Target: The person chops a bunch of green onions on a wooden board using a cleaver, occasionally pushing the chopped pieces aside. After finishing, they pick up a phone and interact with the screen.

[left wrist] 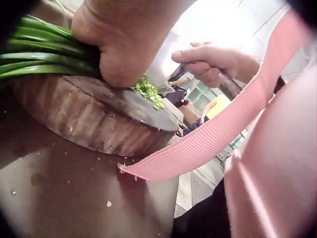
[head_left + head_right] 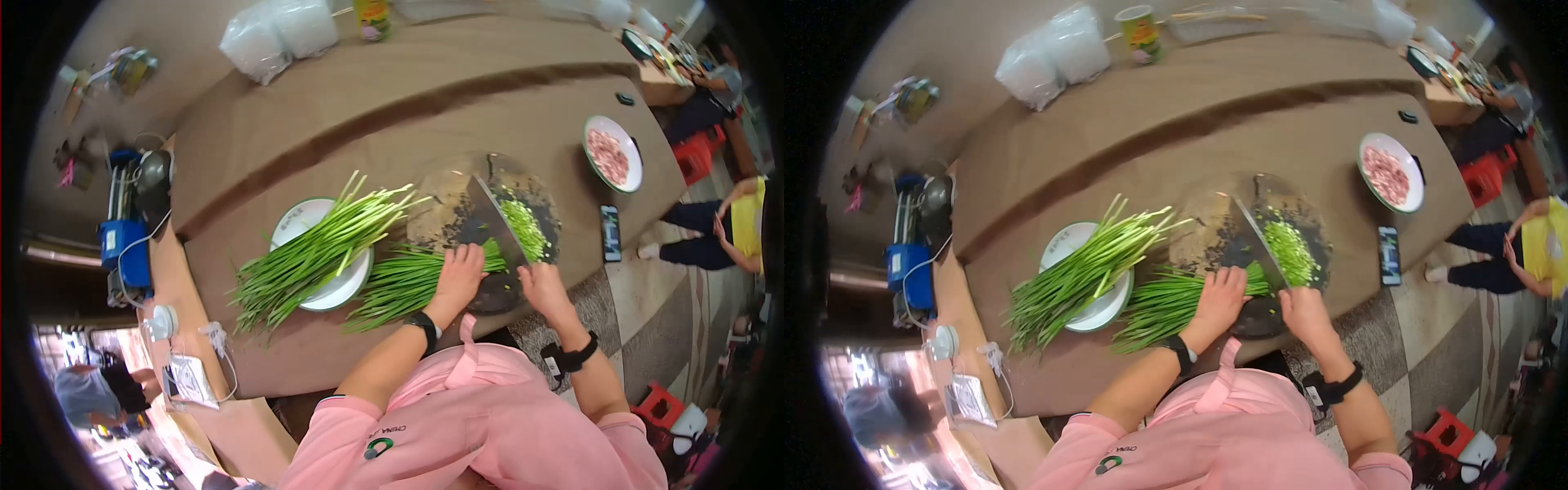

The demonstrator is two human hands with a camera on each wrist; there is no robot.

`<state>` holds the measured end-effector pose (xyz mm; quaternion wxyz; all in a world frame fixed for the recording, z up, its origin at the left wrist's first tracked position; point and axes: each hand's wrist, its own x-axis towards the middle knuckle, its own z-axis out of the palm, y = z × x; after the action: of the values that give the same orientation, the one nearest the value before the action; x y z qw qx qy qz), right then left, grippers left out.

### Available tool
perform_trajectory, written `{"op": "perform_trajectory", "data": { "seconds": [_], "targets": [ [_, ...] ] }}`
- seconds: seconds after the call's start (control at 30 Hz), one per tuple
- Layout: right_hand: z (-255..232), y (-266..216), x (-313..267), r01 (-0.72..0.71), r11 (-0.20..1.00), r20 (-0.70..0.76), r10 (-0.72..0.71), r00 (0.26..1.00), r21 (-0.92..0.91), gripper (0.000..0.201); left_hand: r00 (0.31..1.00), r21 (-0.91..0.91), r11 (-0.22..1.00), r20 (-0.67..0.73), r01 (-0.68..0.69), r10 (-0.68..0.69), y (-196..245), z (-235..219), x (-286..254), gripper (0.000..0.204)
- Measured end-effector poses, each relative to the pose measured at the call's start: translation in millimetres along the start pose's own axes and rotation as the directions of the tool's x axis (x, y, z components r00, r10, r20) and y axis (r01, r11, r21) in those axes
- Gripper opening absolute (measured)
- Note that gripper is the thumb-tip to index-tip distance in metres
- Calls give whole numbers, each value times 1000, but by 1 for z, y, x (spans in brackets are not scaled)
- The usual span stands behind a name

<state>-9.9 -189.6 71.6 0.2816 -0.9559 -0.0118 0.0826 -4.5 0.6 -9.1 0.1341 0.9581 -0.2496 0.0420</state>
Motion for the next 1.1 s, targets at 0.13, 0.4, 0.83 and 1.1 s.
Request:
{"op": "perform_trajectory", "data": {
  "seconds": [0.13, 0.4, 0.83, 1.1],
  "targets": [
    [-8, 5, -16, 68, 997, 18, -67, 998, -39, 33, 997, 52, 996, 33, 72, -74, 5, -2, -1, 55],
    [25, -10, 23, -44, 995, 41, 48, 998, -84, 33, 997, -20, 998, 58, 55, -54, 3, -5, 4, 56],
    [-11, -9, 4, 18, 998, 27, -20, 999, 60, 29, 996, 3, 996, 4, -88, 88, -8, -3, 0, 54],
    [10, -6, 16, -55, 996, 129, 64, 990, -71, 31, 995, -8, 995, 17, -95, 95, -8, -3, 2, 55]
  ]
}}
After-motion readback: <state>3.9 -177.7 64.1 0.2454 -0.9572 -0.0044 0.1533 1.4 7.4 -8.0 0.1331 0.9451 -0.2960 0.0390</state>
